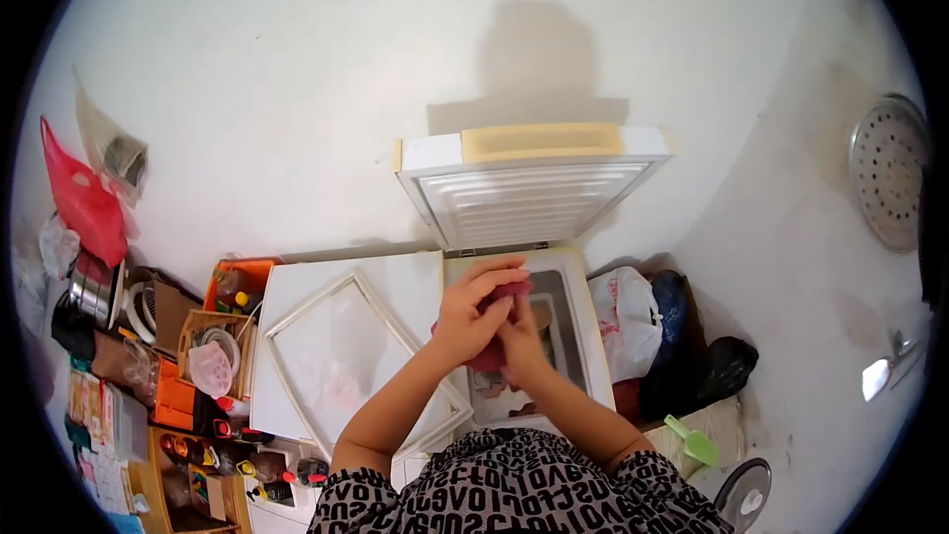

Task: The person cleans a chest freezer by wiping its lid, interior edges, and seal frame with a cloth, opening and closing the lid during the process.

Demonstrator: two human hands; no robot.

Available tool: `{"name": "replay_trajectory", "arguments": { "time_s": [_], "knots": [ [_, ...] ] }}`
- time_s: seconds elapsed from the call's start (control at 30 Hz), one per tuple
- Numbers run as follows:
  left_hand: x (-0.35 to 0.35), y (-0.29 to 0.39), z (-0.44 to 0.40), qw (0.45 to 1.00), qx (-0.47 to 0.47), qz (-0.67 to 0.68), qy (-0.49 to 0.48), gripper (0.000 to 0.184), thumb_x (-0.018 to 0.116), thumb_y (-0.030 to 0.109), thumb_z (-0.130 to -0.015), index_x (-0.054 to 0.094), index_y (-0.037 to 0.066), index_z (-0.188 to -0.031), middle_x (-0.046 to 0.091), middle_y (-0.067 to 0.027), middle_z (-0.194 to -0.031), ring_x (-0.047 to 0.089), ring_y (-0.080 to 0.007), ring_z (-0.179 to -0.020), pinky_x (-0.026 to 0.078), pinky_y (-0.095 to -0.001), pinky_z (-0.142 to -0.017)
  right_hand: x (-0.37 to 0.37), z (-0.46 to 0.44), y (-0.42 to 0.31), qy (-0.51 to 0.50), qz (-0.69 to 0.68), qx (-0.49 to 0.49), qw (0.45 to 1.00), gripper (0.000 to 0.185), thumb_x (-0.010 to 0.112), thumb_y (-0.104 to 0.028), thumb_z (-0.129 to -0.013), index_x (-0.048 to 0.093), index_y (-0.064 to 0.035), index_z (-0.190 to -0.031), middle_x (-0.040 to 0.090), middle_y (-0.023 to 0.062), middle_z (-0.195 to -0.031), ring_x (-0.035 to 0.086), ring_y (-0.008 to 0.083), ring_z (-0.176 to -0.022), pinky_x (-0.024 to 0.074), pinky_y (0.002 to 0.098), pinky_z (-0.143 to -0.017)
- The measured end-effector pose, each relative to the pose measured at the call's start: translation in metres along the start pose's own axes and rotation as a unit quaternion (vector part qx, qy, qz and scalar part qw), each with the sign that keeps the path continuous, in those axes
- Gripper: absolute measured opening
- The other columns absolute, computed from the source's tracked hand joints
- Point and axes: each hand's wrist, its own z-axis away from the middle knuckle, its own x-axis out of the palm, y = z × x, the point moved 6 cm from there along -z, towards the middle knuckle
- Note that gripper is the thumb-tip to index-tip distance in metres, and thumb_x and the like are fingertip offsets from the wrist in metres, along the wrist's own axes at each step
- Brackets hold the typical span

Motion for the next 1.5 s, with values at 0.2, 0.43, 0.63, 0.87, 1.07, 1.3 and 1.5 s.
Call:
{"name": "replay_trajectory", "arguments": {
  "time_s": [0.2, 0.43, 0.63, 0.87, 1.07, 1.3, 1.5],
  "knots": [
    [-0.092, 0.035, -0.029, 0.926, 0.150, -0.261, 0.228, 0.032, 0.050, 0.005, -0.081, 0.060, 0.001, -0.112, 0.056, -0.0160, -0.120, 0.051, -0.0283, -0.112, 0.036, -0.0370, -0.096, 0.009, -0.009, -0.181, 0.106, 0.332, -0.444, 0.826, 0.025, 0.052, -0.003, -0.087, 0.053, -0.0013, -0.112, 0.060, 0.0059, -0.097, 0.054, 0.0123, -0.089, 0.0442, 0.0258, -0.079],
    [-0.118, -0.060, -0.117, 0.977, 0.032, -0.065, 0.202, 0.058, 0.028, 0.047, -0.097, 0.053, -0.001, -0.114, 0.059, -0.0131, -0.102, 0.054, -0.0245, -0.095, 0.040, -0.0333, -0.089, 0.064, -0.088, -0.223, 0.041, 0.656, -0.505, 0.560, 0.014, 0.059, -0.011, -0.069, 0.059, -0.0049, -0.082, 0.057, 0.0132, -0.076, 0.056, 0.0337, -0.072, 0.0421, 0.0436, -0.065],
    [-0.109, -0.084, -0.116, 0.950, 0.003, 0.160, 0.268, 0.057, 0.026, 0.052, -0.097, 0.053, 0.003, -0.089, 0.052, -0.0045, -0.083, 0.049, -0.0144, -0.079, 0.040, -0.0283, -0.076, 0.139, -0.106, -0.144, -0.007, 0.584, -0.574, 0.575, 0.017, 0.066, -0.012, -0.069, 0.057, -0.0060, -0.082, 0.058, 0.0123, -0.080, 0.055, 0.0316, -0.074, 0.0437, 0.0423, -0.064],
    [-0.117, -0.126, -0.124, 0.870, -0.018, 0.367, 0.328, 0.059, 0.021, 0.052, -0.098, 0.052, 0.005, -0.084, 0.050, -0.0021, -0.076, 0.047, -0.0136, -0.073, 0.040, -0.0280, -0.071, 0.180, -0.112, -0.113, 0.015, 0.569, -0.647, 0.507, 0.022, 0.069, -0.011, -0.067, 0.055, -0.0081, -0.083, 0.051, 0.0064, -0.076, 0.052, 0.0254, -0.072, 0.0463, 0.0370, -0.061],
    [-0.121, -0.099, -0.123, 0.926, -0.008, 0.145, 0.348, 0.067, 0.014, 0.062, -0.094, 0.049, 0.007, -0.081, 0.048, -0.0016, -0.067, 0.045, -0.0120, -0.064, 0.037, -0.0253, -0.062, 0.104, -0.113, -0.183, 0.107, 0.693, -0.578, 0.418, 0.018, 0.056, -0.007, -0.076, 0.058, -0.0119, -0.093, 0.054, 0.0096, -0.083, 0.058, 0.0296, -0.071, 0.0479, 0.0396, -0.058],
    [-0.121, -0.098, -0.127, 0.929, -0.028, 0.124, 0.348, 0.060, 0.019, 0.055, -0.096, 0.050, 0.007, -0.079, 0.048, -0.0014, -0.067, 0.045, -0.0125, -0.067, 0.035, -0.0251, -0.065, -0.040, -0.111, -0.318, 0.358, 0.769, -0.342, 0.405, 0.013, 0.059, -0.017, -0.076, 0.064, -0.0088, -0.084, 0.059, 0.0093, -0.083, 0.059, 0.0293, -0.080, 0.0481, 0.0423, -0.066],
    [-0.120, -0.104, -0.128, 0.926, -0.031, 0.162, 0.340, 0.053, 0.024, 0.047, -0.098, 0.051, 0.006, -0.077, 0.049, -0.0027, -0.068, 0.046, -0.0136, -0.068, 0.037, -0.0274, -0.068, 0.037, -0.138, -0.254, 0.246, 0.795, -0.304, 0.464, 0.023, 0.053, -0.025, -0.084, 0.070, -0.0098, -0.089, 0.064, 0.0090, -0.102, 0.059, 0.0287, -0.094, 0.0405, 0.0450, -0.092]
  ]
}}
